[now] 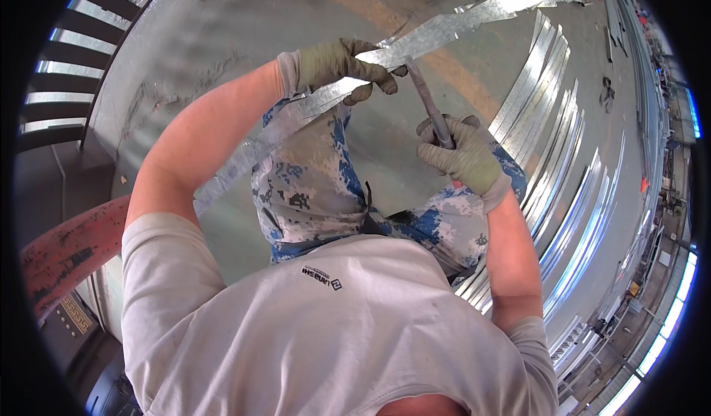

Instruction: The person sits on the floor and uses tin snips to cut a long, narrow strip of metal into smaller pieces. The person repeatedly positions the snips and cuts along the strip, producing multiple cut segments.

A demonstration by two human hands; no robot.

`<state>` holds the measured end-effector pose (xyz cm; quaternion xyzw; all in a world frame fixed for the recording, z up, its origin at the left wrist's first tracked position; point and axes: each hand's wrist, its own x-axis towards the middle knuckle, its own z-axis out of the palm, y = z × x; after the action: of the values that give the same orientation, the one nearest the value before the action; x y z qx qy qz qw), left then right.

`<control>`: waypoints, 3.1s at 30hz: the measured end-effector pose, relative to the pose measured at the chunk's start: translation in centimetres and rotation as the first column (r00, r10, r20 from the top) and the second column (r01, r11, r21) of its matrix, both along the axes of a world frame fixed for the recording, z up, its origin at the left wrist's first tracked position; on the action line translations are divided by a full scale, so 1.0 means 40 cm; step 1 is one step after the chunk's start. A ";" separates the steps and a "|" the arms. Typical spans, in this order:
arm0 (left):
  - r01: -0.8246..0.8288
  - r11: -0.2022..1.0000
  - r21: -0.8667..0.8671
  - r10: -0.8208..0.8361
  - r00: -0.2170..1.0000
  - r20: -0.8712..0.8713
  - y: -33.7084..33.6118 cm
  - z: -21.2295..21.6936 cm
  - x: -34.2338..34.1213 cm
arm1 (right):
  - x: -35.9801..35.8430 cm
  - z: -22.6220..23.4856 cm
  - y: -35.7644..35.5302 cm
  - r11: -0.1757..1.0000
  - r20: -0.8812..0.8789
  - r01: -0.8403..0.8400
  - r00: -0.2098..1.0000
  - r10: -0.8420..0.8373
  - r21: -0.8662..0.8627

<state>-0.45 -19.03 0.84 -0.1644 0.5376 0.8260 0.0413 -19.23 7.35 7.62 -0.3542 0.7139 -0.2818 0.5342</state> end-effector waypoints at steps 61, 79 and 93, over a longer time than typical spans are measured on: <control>0.139 0.986 -0.089 -0.142 0.989 -0.035 -0.039 -0.045 -0.087 | 0.092 -0.080 -0.064 0.948 -0.949 -0.049 0.016 0.316 0.315; 0.131 0.991 0.031 -0.131 0.991 -0.008 -0.024 -0.002 -0.080 | 0.034 0.050 0.026 0.952 -0.902 -0.306 0.402 0.158 0.030; 0.131 0.989 -0.063 -0.120 0.981 0.155 -0.041 0.002 -0.094 | 0.030 0.040 -0.023 0.945 -0.917 -0.245 0.279 0.283 0.217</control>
<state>-4.20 -20.68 0.93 -0.1936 0.5722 0.7866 0.1279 -18.04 6.42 9.23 -0.5548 0.8254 0.0791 0.0676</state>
